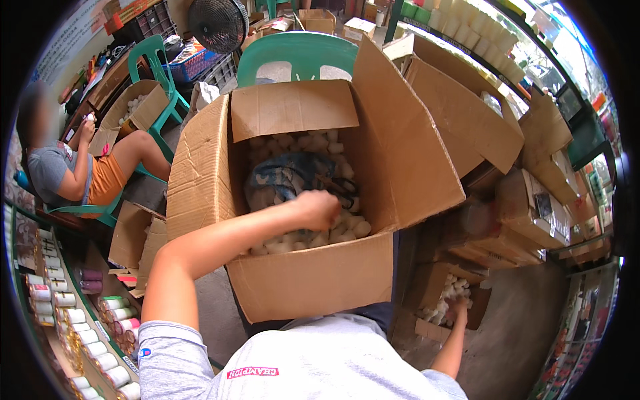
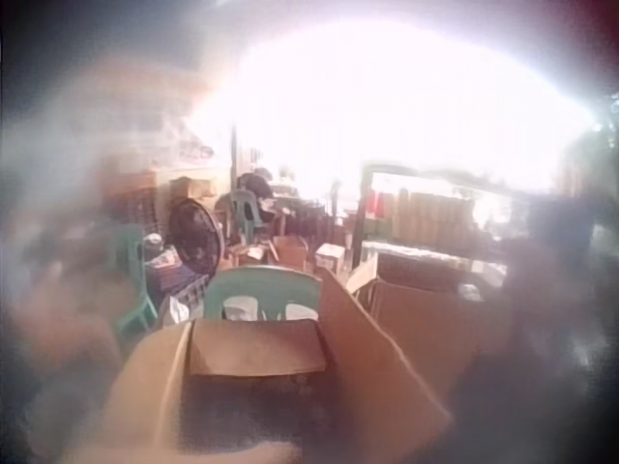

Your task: The person picks small white cylindrical objects from a cardboard box, wraps each with a blue patterned cloth, ties it with a string, and trims the excess with scissors. The person repeats this process for several items.

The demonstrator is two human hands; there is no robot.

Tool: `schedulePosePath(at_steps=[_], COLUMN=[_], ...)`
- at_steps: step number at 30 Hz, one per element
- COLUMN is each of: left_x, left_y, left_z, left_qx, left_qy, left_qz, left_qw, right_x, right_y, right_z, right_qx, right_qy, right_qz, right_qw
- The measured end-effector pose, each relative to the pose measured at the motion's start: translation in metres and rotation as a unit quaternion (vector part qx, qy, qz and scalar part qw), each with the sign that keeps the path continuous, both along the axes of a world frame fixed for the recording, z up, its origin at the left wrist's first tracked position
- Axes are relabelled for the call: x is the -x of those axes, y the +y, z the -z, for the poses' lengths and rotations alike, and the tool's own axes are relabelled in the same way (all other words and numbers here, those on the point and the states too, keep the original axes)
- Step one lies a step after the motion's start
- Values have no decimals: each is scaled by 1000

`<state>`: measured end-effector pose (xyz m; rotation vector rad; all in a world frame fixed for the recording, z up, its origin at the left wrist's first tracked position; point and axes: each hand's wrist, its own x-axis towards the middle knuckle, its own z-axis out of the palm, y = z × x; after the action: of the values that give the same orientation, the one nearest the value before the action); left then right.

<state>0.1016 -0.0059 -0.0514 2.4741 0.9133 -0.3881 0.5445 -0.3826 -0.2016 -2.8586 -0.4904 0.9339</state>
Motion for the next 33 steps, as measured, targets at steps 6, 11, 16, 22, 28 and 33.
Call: schedulePosePath(at_steps=[6,11,16,22,28,33], left_x=[-21,-21,6,15,78,132], left_y=[-6,-5,-5,3,-20,-4], left_z=[74,90,78,20,-61,-64], left_qx=[-89,-83,18,2,151,293], left_qy=[58,70,-248,-68,-55,-426], left_qz=[34,0,-9,70,-140,-403], left_qw=[994,994,969,995,977,755], right_x=[46,196,321,413,403,359], right_y=[79,192,316,433,453,450], right_z=[-117,-283,-285,-154,-131,-201], right_qx=[34,-298,-443,-286,-179,-409], right_qy=[225,313,241,29,-23,357], right_qz=[-145,-536,-684,-751,-686,-469], right_qw=[963,725,528,595,705,697])
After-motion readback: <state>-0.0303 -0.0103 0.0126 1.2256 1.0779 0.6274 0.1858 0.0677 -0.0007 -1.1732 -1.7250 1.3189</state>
